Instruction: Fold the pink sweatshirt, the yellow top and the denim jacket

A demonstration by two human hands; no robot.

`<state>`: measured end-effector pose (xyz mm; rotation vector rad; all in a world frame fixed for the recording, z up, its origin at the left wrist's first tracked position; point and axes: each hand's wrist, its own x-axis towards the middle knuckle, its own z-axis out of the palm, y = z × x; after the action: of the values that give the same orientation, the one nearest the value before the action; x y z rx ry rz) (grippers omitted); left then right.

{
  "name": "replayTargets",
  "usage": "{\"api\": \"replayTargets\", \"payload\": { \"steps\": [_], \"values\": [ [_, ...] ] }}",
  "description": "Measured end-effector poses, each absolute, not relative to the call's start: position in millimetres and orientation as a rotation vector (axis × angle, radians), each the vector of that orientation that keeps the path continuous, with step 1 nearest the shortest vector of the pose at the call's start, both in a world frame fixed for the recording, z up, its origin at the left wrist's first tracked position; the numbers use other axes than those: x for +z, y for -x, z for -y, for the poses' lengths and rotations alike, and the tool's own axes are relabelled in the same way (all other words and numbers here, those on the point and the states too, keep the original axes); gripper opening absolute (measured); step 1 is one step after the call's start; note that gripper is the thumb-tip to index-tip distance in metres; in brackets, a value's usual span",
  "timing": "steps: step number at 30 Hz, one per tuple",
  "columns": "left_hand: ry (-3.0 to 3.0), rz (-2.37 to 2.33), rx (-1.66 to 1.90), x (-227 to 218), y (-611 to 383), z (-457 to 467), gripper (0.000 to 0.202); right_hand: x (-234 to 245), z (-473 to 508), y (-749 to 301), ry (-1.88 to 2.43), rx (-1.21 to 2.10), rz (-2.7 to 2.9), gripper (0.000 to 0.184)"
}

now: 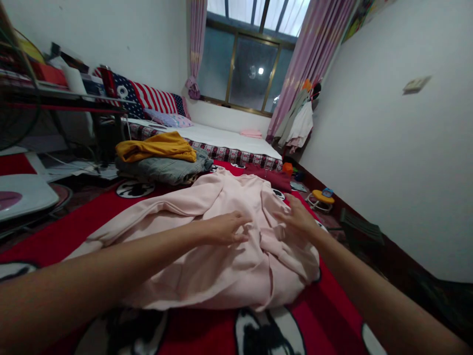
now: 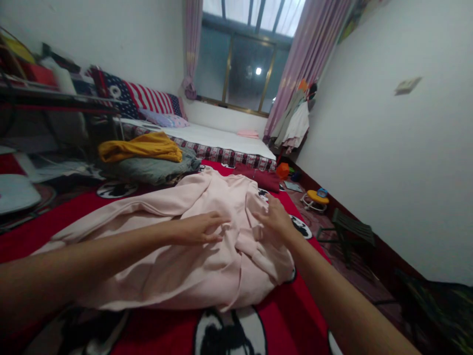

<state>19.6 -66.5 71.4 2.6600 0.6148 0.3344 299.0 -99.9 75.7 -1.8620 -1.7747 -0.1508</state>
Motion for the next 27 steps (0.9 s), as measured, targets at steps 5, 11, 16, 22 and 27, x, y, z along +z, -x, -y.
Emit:
{"api": "replayTargets", "payload": {
  "steps": [5, 11, 16, 22, 27],
  "values": [
    [-2.873, -0.797, 0.408, 15, -27, 39, 0.062, 47, 69, -308, 2.016, -0.396, 1.846, 0.047],
    [-2.846, -0.704, 0.376, 26, -23, 24, 0.055, 64, 45, -371, 2.498, -0.566, 1.253, 0.030],
    [-2.928, -1.140, 0.494, 44, -16, -30, 0.044, 45, 12, -344, 2.161, -0.494, 1.296, 0.048],
    [-2.502, -1.855, 0.440, 42, 12, -87, 0.048, 13, -8, -317, 2.128, -0.297, 1.312, 0.083],
    [-2.452, -1.939, 0.676, 33, 6, -86, 0.071, 18, -16, -323, 2.261, -0.250, 1.492, 0.105]
  ]
}}
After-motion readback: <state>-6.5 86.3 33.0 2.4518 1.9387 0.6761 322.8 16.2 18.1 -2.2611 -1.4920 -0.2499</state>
